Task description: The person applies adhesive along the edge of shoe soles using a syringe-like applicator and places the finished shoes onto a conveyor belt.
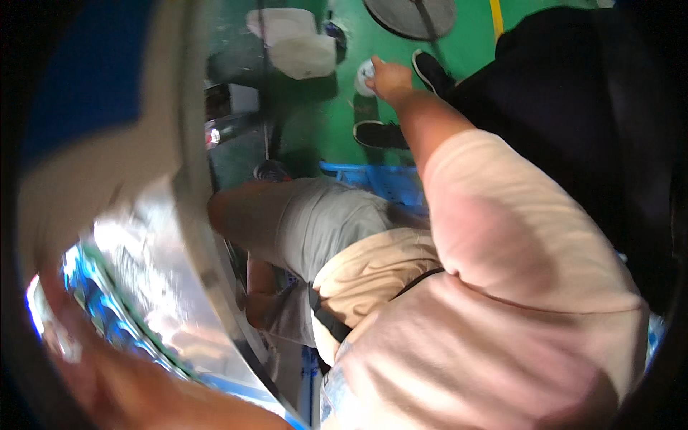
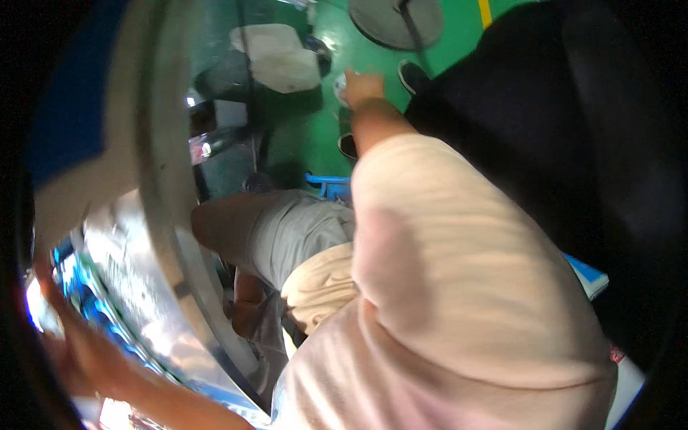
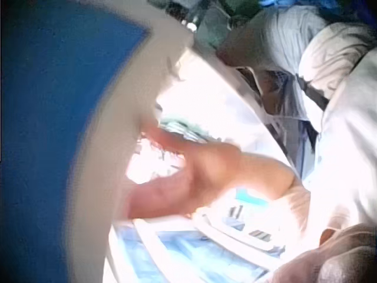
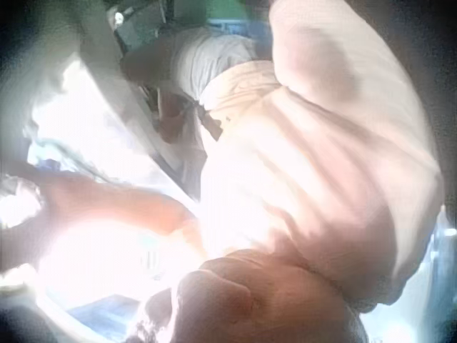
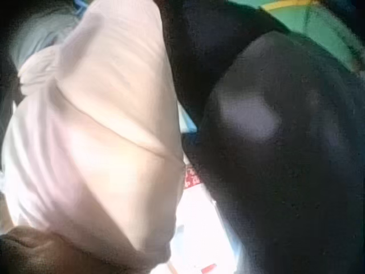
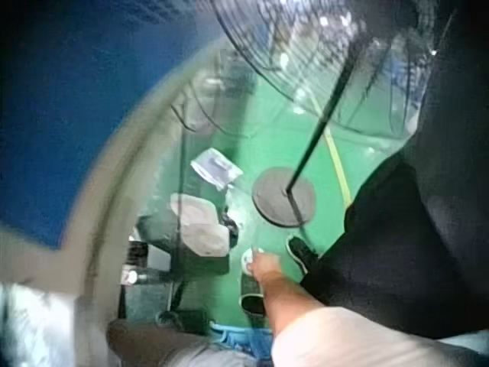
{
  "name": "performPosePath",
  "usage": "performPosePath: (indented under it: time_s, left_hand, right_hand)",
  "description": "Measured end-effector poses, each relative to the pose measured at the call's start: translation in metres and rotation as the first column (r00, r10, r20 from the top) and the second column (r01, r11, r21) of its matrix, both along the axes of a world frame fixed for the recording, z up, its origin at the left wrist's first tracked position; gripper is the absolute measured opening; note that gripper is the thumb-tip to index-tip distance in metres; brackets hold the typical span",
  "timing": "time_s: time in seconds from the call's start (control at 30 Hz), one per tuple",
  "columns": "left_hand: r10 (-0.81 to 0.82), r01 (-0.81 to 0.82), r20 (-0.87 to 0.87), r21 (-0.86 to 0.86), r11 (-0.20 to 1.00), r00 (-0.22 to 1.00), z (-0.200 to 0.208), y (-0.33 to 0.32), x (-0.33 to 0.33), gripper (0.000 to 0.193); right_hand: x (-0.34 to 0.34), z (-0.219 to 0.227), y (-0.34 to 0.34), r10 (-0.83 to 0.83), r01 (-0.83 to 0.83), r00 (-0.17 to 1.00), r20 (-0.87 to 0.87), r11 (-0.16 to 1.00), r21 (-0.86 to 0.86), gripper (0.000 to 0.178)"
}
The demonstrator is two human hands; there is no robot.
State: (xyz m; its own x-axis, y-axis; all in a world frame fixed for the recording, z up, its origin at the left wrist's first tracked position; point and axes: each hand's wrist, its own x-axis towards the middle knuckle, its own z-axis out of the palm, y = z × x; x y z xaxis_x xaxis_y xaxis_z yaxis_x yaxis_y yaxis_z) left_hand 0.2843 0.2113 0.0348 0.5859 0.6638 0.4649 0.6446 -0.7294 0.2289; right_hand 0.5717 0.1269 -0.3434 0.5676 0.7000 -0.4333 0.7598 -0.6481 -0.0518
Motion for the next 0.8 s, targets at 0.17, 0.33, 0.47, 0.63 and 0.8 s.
performPosePath:
  time_s: [0.17, 0.33, 0.47, 0.63, 0.8]
  left_hand:
    - [0.114, -0.094, 0.155, -0.134, 0.987, 0.981, 0.024, -0.051, -0.048, 0.070]
    - [0.139, -0.005, 0.302, -0.403, 0.915, 0.943, -0.005, -0.107, -0.130, 0.079]
    - [0.162, 0.072, 0.387, -0.524, 0.849, 0.908, -0.013, -0.158, -0.170, 0.089]
    - [0.058, 0.242, 0.789, -0.256, 0.936, 0.611, 0.035, -0.190, -0.175, 0.099]
    - [0.285, 0.150, 0.930, -0.323, 0.934, 0.232, 0.077, -0.205, -0.254, 0.093]
  right_hand:
    - [-0.096, 0.106, 0.006, 0.361, -0.363, 0.918, 0.165, 0.931, -0.015, 0.051]
    - [-0.180, 0.232, -0.009, 0.566, -0.562, 0.822, 0.070, 0.825, -0.063, 0.051]
    - [-0.222, 0.358, -0.048, 0.683, -0.697, 0.715, 0.149, 0.713, 0.077, 0.050]
    - [-0.306, 0.542, -0.085, 0.901, -0.914, 0.318, 0.295, 0.209, 0.349, 0.050]
    - [-0.412, 0.605, -0.065, 0.998, -0.789, 0.046, 0.047, 0.008, 0.614, 0.049]
